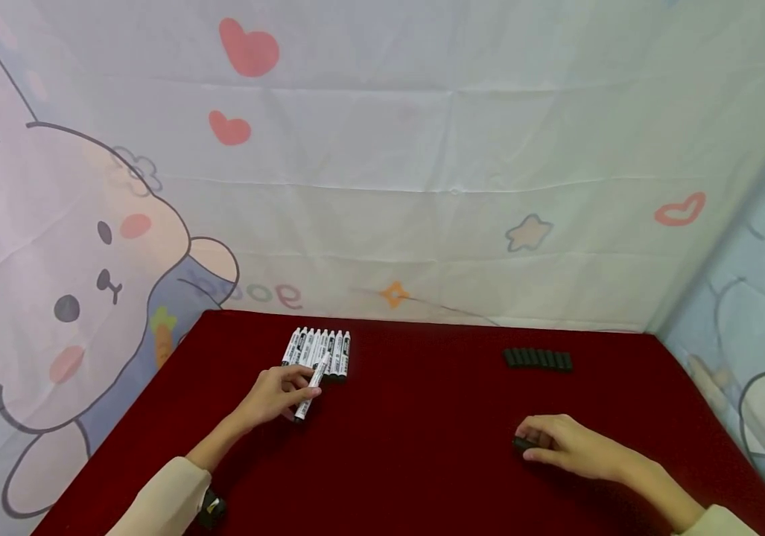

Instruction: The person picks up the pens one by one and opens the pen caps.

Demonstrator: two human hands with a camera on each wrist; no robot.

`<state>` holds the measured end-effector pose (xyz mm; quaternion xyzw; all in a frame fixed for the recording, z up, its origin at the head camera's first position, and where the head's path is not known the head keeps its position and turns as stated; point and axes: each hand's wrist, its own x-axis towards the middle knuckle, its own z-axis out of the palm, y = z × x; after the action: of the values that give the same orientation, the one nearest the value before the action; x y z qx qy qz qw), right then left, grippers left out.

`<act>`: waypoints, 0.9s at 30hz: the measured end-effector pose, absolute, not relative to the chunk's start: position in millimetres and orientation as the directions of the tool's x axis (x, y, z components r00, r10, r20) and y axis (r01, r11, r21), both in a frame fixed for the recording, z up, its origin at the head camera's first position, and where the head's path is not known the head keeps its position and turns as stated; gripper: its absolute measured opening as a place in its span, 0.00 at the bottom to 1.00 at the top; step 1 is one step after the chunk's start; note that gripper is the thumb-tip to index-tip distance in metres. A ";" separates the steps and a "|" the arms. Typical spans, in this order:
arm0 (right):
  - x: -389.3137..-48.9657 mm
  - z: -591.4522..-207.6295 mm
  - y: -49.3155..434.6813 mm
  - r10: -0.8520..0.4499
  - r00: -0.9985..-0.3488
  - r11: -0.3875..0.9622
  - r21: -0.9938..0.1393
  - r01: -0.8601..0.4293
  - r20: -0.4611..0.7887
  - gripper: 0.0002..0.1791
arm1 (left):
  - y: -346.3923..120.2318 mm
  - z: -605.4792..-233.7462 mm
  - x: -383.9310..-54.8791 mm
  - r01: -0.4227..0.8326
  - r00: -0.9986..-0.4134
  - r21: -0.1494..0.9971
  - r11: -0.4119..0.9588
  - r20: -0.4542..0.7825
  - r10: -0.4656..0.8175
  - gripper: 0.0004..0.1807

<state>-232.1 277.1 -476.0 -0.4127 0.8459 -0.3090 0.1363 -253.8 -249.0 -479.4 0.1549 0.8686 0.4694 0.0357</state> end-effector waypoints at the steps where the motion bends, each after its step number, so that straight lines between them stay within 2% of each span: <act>1: -232.4 -476.3 276.5 -0.784 -0.621 0.467 -0.636 -0.615 0.025 0.18 | -251.2 -479.5 -254.8 0.225 -0.952 0.827 0.515 0.075 0.296 0.26; 11: -235.4 -477.3 272.0 -0.780 -0.626 0.474 -0.644 -0.600 0.009 0.17 | -268.6 -480.0 -265.6 0.172 -0.966 0.836 0.521 0.040 0.255 0.27; 27: -233.2 -479.0 274.3 -0.773 -0.634 0.489 -0.648 -0.584 -0.013 0.18 | -294.5 -476.6 -296.3 0.118 -0.989 0.765 0.633 0.029 0.148 0.25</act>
<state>-233.2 274.3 -479.0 -0.3996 0.8491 -0.3097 0.1533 -296.3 -294.5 -476.6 0.0736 0.9034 0.4222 0.0181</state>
